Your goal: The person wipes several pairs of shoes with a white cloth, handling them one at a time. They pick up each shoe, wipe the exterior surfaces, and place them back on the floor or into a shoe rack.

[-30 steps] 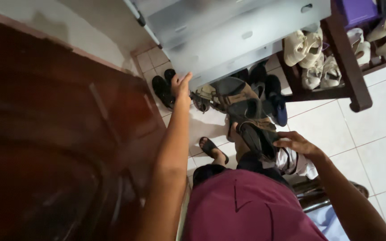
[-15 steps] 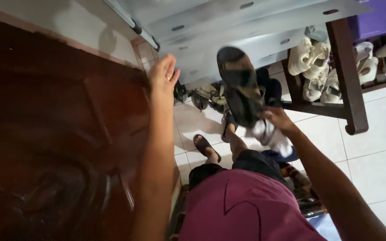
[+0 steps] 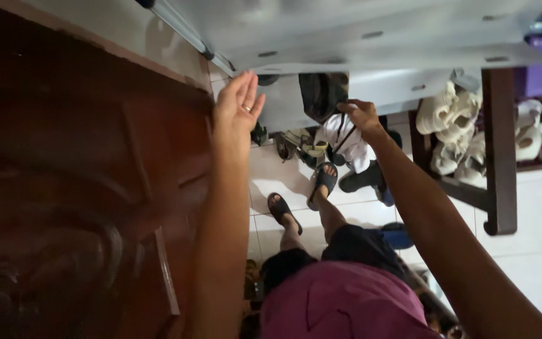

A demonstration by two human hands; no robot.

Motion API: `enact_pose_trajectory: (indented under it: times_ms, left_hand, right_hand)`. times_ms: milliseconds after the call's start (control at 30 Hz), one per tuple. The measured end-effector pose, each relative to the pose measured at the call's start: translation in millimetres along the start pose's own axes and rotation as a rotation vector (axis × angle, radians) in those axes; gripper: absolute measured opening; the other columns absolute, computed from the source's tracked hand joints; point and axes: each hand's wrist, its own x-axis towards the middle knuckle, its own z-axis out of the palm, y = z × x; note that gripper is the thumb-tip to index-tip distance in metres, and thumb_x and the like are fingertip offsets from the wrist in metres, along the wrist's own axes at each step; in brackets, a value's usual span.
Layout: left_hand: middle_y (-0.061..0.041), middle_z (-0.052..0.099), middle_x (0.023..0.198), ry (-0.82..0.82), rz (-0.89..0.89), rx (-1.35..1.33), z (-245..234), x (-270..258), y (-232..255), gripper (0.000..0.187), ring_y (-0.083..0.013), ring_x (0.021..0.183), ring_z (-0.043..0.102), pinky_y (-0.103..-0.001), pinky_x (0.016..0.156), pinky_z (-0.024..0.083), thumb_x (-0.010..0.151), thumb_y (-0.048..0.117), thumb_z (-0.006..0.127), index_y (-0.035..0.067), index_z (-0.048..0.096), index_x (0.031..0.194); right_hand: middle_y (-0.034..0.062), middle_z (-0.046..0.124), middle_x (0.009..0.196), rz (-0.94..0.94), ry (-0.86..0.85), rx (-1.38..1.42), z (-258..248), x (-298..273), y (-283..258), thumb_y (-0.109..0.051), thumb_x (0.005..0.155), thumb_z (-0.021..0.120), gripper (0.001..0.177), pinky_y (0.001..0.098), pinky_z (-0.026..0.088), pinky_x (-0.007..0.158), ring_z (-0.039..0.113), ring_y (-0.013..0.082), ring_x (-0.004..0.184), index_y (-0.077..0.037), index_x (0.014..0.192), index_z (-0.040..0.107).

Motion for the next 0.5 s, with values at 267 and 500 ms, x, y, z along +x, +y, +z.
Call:
enact_pose_trajectory:
  times_ms: [267, 500]
  left_hand:
    - [-0.003, 0.068, 0.134, 0.088, -0.076, 0.001, 6.4, 5.2, -2.6, 0.035, -0.0146, 0.131, 0.06, -0.037, 0.102, 0.05, 0.087, 0.019, 0.073, 0.008, 0.066, 0.119]
    - [-0.002, 0.073, 0.126, 0.132, -0.073, -0.029, 10.6, -2.4, -6.8, 0.029, -0.0147, 0.126, 0.064, -0.034, 0.092, 0.054, 0.086, 0.018, 0.076, 0.01, 0.068, 0.113]
  right_hand:
    - [0.0119, 0.074, 0.112, -0.114, 0.082, -0.004, 21.7, 102.3, -36.0, -0.031, 0.09, 0.075, 0.045, 0.0365, 0.05, 0.088, 0.064, 0.0201, 0.1, -0.004, 0.124, 0.071]
    - [0.0115, 0.073, 0.11, -0.096, 0.15, -0.039, 27.4, 142.2, -59.2, -0.033, 0.091, 0.074, 0.046, 0.0384, 0.05, 0.085, 0.062, 0.0208, 0.097, -0.004, 0.126, 0.07]
